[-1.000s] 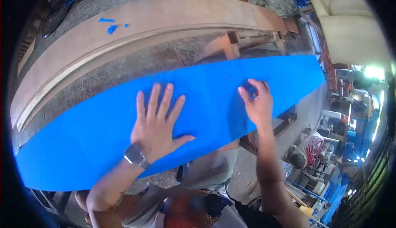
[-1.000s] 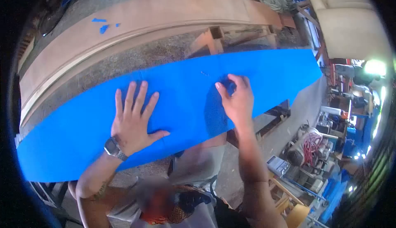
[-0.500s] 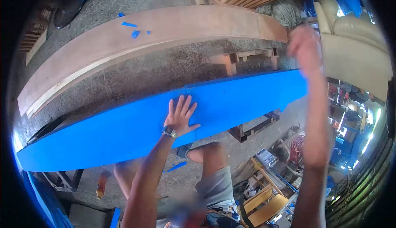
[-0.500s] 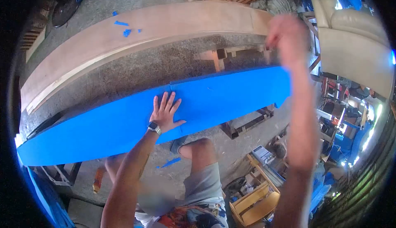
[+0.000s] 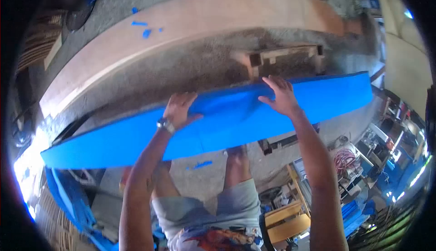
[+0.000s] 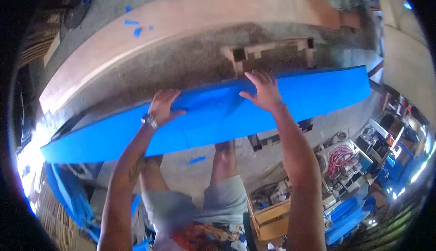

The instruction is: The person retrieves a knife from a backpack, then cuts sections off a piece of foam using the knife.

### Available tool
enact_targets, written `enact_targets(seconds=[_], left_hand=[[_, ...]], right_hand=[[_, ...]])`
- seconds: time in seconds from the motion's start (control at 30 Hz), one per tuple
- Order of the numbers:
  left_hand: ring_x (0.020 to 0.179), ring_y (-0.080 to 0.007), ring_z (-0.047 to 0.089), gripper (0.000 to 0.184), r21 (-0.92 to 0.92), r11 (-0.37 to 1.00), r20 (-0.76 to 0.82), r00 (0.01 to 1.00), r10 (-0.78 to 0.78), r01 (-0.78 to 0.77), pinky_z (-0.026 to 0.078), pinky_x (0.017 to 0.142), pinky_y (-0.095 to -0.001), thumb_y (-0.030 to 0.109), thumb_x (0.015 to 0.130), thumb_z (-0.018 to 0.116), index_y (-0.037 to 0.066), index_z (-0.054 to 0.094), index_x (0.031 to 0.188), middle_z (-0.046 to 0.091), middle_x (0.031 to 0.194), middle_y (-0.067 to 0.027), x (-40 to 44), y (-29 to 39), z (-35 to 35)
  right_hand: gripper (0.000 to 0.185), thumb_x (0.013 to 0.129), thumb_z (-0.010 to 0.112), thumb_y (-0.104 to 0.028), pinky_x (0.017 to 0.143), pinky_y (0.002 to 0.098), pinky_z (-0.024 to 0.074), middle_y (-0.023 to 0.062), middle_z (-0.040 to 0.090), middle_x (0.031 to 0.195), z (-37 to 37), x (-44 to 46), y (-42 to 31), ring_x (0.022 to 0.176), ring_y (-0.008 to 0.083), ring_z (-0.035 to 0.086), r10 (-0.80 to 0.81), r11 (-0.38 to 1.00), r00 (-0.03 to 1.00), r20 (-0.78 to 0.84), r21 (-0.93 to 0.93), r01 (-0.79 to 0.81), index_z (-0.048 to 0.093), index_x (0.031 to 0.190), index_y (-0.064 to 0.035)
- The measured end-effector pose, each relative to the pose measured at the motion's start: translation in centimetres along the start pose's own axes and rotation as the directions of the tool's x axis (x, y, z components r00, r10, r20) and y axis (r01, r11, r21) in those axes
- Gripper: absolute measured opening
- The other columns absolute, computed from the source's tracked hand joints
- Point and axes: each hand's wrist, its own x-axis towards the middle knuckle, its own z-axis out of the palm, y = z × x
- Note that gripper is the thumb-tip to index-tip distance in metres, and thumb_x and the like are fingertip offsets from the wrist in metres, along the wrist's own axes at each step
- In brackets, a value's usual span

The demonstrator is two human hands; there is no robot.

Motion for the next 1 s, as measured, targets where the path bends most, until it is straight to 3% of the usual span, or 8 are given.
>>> enact_targets(seconds=[0.17,0.3,0.43,0.57,0.6,0.7,0.9,1.0], left_hand=[[0.116,-0.0324,0.054,0.076,-0.012,0.988,0.193,0.97,-0.148,0.154,0.039,0.102,-0.0439,0.062,0.07,0.07,0.01,0.059,0.124,0.061,0.122,-0.0152,1.4,1.0,-1.4],[0.107,-0.0334,0.058,0.064,0.108,0.985,0.006,0.99,-0.139,0.138,0.042,0.098,-0.0451,0.052,0.069,0.076,0.008,0.064,0.114,0.065,0.11,-0.0157,1.2,0.8,0.6],[0.111,-0.034,0.055,0.059,-0.012,0.994,-0.069,0.992,-0.109,0.108,0.039,0.101,-0.0491,0.044,0.068,0.079,0.005,0.062,0.109,0.062,0.111,-0.0153,-0.3,-0.1,1.4],[0.121,-0.0347,0.047,0.064,0.134,0.982,-0.309,0.947,-0.087,0.134,0.029,0.108,-0.0524,0.041,0.068,0.079,0.007,0.057,0.117,0.056,0.121,-0.0138,0.8,1.6,0.6],[0.129,-0.0331,0.039,0.065,0.105,0.97,-0.316,0.933,-0.175,0.217,0.02,0.112,-0.0548,0.032,0.071,0.076,0.01,0.049,0.126,0.051,0.132,-0.0134,0.7,2.1,0.1],[0.124,-0.034,0.044,0.056,0.195,0.888,-0.184,0.905,-0.384,0.416,0.024,0.109,-0.0539,0.029,0.073,0.073,0.01,0.053,0.122,0.054,0.128,-0.0119,-2.3,1.4,0.2],[0.106,-0.0293,0.054,0.038,0.098,0.972,-0.294,0.94,-0.175,0.211,0.035,0.094,-0.0497,0.019,0.076,0.069,0.012,0.059,0.111,0.06,0.115,-0.0068,-2.9,-0.3,1.4],[0.104,-0.0262,0.055,0.034,0.008,0.991,-0.408,0.906,-0.116,0.131,0.037,0.092,-0.0474,0.013,0.074,0.069,0.014,0.061,0.106,0.061,0.111,-0.0031,-2.9,-0.8,2.3]], right_hand=[[0.075,0.064,0.073,-0.065,0.101,0.0541,0.0315,0.0076,0.058,0.118,3.2,0.8,0.6,0.112,0.0293,0.052,-0.035,0.999,0.988,-0.15,-0.003,0.035,0.059,0.115,-0.0129],[0.069,0.064,0.071,-0.067,0.095,0.0521,0.0353,0.0081,0.061,0.109,3.6,1.1,1.0,0.104,0.0299,0.055,-0.011,0.998,0.976,-0.216,0.057,0.024,0.063,0.107,-0.0137],[0.068,0.066,0.068,-0.068,0.092,0.0513,0.0366,0.0083,0.062,0.106,4.1,1.1,1.5,0.102,0.0294,0.056,0.002,0.992,0.972,-0.234,0.123,0.028,0.065,0.106,-0.0133],[0.059,0.073,0.067,-0.061,0.09,0.051,0.0375,0.008,0.061,0.107,4.1,1.7,-0.1,0.1,0.0296,0.055,-0.022,0.99,0.981,-0.193,0.13,0.048,0.065,0.105,-0.0124],[0.056,0.075,0.066,-0.059,0.09,0.0507,0.0377,0.008,0.061,0.108,4.3,1.9,-0.8,0.101,0.0297,0.055,-0.047,0.985,0.984,-0.169,0.155,0.073,0.065,0.105,-0.012],[0.046,0.084,0.062,-0.048,0.09,0.0497,0.0386,0.0076,0.059,0.112,5.1,3.5,-5.2,0.105,0.0292,0.054,-0.153,0.965,0.986,-0.058,0.208,0.162,0.063,0.109,-0.0106],[0.036,0.088,0.06,-0.033,0.092,0.0451,0.039,0.0079,0.058,0.115,7.5,6.8,-16.4,0.106,0.0275,0.055,-0.181,0.962,0.976,0.12,0.228,0.15,0.06,0.115,-0.0087],[0.024,0.085,0.062,-0.021,0.09,0.0438,0.0394,0.0061,0.063,0.105,9.0,7.2,-16.6,0.105,0.0257,0.055,-0.187,0.94,0.982,0.013,0.292,0.176,0.064,0.106,-0.0086]])
